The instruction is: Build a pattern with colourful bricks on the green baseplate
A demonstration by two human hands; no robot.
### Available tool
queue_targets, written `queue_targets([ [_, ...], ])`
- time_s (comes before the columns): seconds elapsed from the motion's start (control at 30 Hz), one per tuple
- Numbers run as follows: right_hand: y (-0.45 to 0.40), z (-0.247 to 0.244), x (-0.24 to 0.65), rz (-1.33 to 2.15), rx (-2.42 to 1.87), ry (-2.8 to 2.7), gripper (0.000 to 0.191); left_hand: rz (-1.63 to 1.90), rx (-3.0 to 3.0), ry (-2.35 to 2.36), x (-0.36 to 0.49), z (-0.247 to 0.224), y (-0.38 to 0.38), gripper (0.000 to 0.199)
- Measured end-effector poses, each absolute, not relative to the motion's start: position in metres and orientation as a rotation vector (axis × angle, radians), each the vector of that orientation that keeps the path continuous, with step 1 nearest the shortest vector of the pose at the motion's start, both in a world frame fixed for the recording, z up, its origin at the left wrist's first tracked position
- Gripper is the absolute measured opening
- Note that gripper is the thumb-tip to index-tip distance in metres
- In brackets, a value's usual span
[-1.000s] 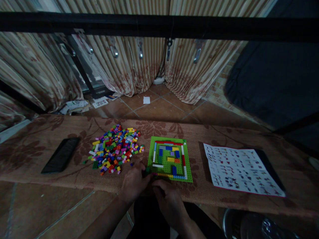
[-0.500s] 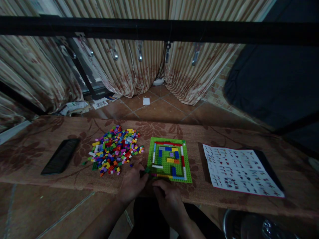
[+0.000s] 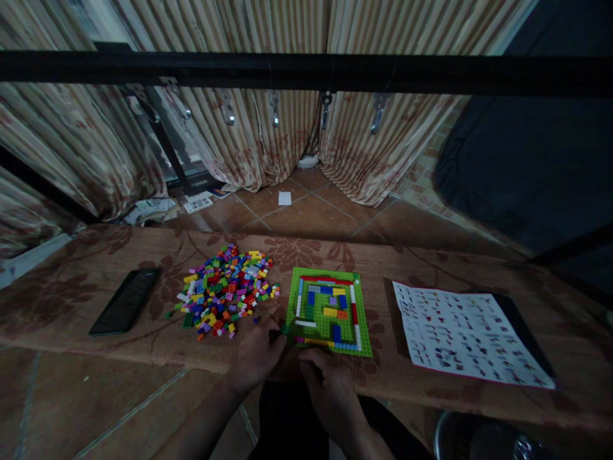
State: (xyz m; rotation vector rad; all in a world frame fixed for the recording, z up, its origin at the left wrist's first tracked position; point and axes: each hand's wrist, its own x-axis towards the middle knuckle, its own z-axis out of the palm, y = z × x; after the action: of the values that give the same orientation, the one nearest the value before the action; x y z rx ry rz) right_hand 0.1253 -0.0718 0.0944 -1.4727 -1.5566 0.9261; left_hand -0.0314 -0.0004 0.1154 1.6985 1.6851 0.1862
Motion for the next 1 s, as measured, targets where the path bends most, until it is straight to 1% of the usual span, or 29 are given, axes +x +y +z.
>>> queue_targets([
  [0.07,-0.073,0.09,0.129,0.892,-1.513,-1.436,0.022,0.211,1.678,1.678,-0.034,0.118,-0.002,0.017],
  [0.13,-0.072,0.085,0.136,0.851,-1.564,-1.261,0.024,0.249,1.653,1.695,-0.04,0.121,-0.003,0.018],
  [0.23,-0.062,0.084,0.151,0.792,-1.582,-1.0,0.037,0.38,1.604,1.662,-0.049,0.13,0.002,0.019],
  [0.3,-0.045,0.096,0.161,0.735,-1.594,-0.886,0.045,0.513,1.6,1.587,-0.051,0.144,0.014,0.02],
  [0.4,-0.011,0.14,0.169,0.692,-1.582,-0.884,0.054,0.762,1.719,1.466,-0.045,0.188,0.037,0.02],
  [0.5,0.013,0.213,0.167,0.617,-1.329,-0.892,0.057,1.161,1.72,1.238,-0.034,0.254,0.049,0.019],
  [0.57,0.014,0.265,0.162,0.505,-1.114,-0.97,0.054,1.487,1.643,1.01,-0.029,0.298,0.043,0.02],
  [0.6,0.011,0.287,0.159,0.423,-1.02,-1.008,0.051,1.593,1.627,0.937,-0.029,0.316,0.037,0.021],
  [0.67,0.001,0.316,0.156,0.281,-0.888,-1.05,0.045,1.771,1.594,0.889,-0.034,0.339,0.024,0.021],
  [0.7,-0.004,0.321,0.155,0.259,-0.858,-1.056,0.044,1.811,1.583,0.9,-0.038,0.342,0.02,0.021],
  [0.77,-0.011,0.313,0.158,0.286,-0.861,-1.032,0.044,1.778,1.555,0.968,-0.049,0.332,0.016,0.022],
  [0.83,-0.02,0.282,0.163,0.314,-0.954,-0.942,0.043,1.592,1.491,1.079,-0.063,0.303,0.014,0.024],
  [0.93,-0.052,0.209,0.168,0.527,-1.253,-0.821,0.048,1.251,1.412,1.388,-0.086,0.237,-0.007,0.027],
  [1.0,-0.088,0.156,0.163,0.593,-1.468,-0.849,0.047,1.054,1.361,1.493,-0.099,0.188,-0.039,0.027],
])
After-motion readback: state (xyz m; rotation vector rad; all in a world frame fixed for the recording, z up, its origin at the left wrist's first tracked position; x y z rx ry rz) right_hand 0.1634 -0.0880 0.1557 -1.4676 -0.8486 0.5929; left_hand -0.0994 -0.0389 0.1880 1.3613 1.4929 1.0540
